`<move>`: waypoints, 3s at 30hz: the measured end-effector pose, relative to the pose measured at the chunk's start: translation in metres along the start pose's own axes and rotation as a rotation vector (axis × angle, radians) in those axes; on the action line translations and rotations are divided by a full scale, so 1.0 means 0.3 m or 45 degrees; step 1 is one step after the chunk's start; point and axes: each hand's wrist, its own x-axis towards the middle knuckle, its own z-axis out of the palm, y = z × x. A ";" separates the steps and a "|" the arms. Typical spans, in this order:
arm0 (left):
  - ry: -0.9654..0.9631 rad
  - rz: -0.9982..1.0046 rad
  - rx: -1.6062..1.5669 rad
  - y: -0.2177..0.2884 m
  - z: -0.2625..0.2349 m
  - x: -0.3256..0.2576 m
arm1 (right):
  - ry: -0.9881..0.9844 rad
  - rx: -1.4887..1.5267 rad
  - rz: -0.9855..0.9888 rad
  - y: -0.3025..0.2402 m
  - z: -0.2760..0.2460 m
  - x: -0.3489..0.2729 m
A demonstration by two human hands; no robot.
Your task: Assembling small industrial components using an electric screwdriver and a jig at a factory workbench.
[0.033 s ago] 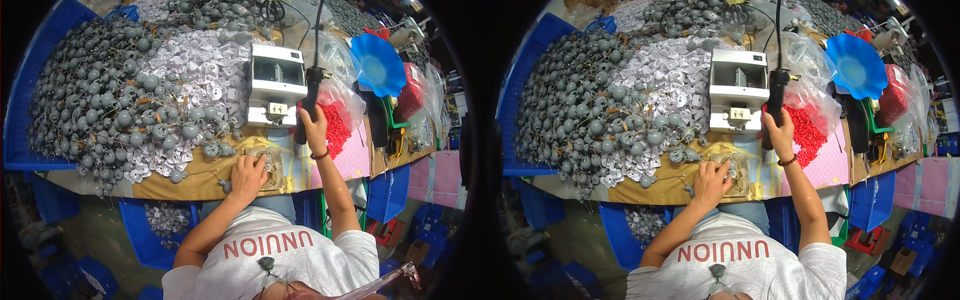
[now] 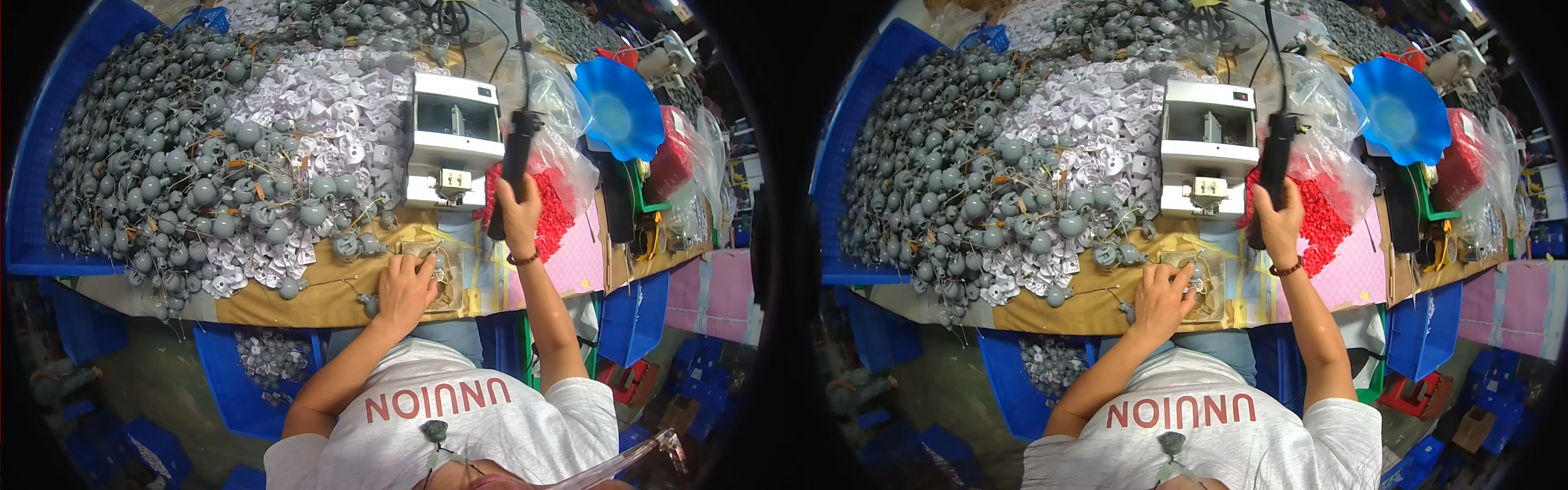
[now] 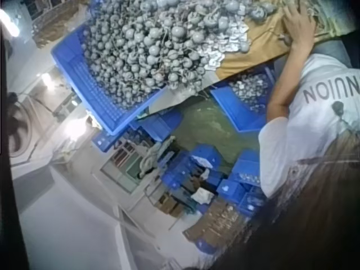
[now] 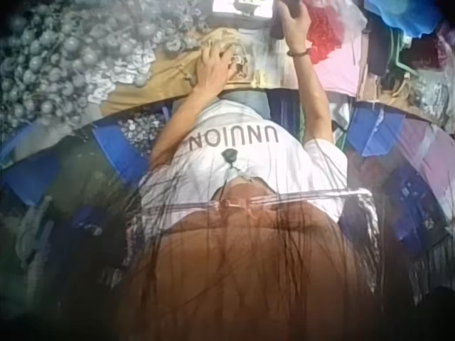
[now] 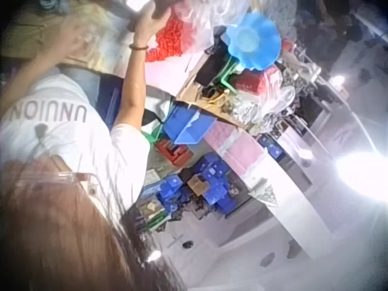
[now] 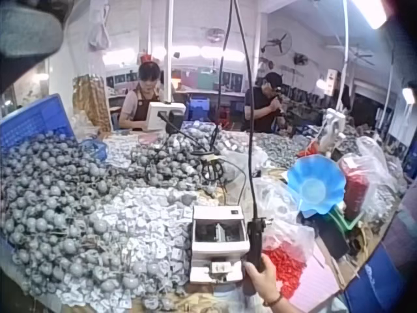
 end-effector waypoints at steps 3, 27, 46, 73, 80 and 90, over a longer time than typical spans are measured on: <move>-0.012 -0.003 0.047 -0.003 0.017 0.008 | 0.137 0.210 -0.303 -0.199 0.033 -0.016; 0.028 -0.078 -0.090 -0.020 0.058 -0.014 | -0.540 0.331 -0.032 -0.359 0.210 -0.036; -0.034 -0.092 -0.206 -0.039 0.033 -0.003 | -1.074 -0.379 -0.735 -0.195 0.049 -0.311; -0.021 -0.268 -0.333 -0.008 0.023 0.003 | -0.187 0.252 0.058 -0.213 0.071 -0.232; 0.179 -0.005 -0.329 -0.033 0.070 -0.051 | 0.077 -0.167 -0.328 -0.060 0.010 -0.212; 0.211 0.011 -0.346 -0.033 0.078 -0.045 | -0.444 -0.238 -0.154 -0.025 0.102 -0.413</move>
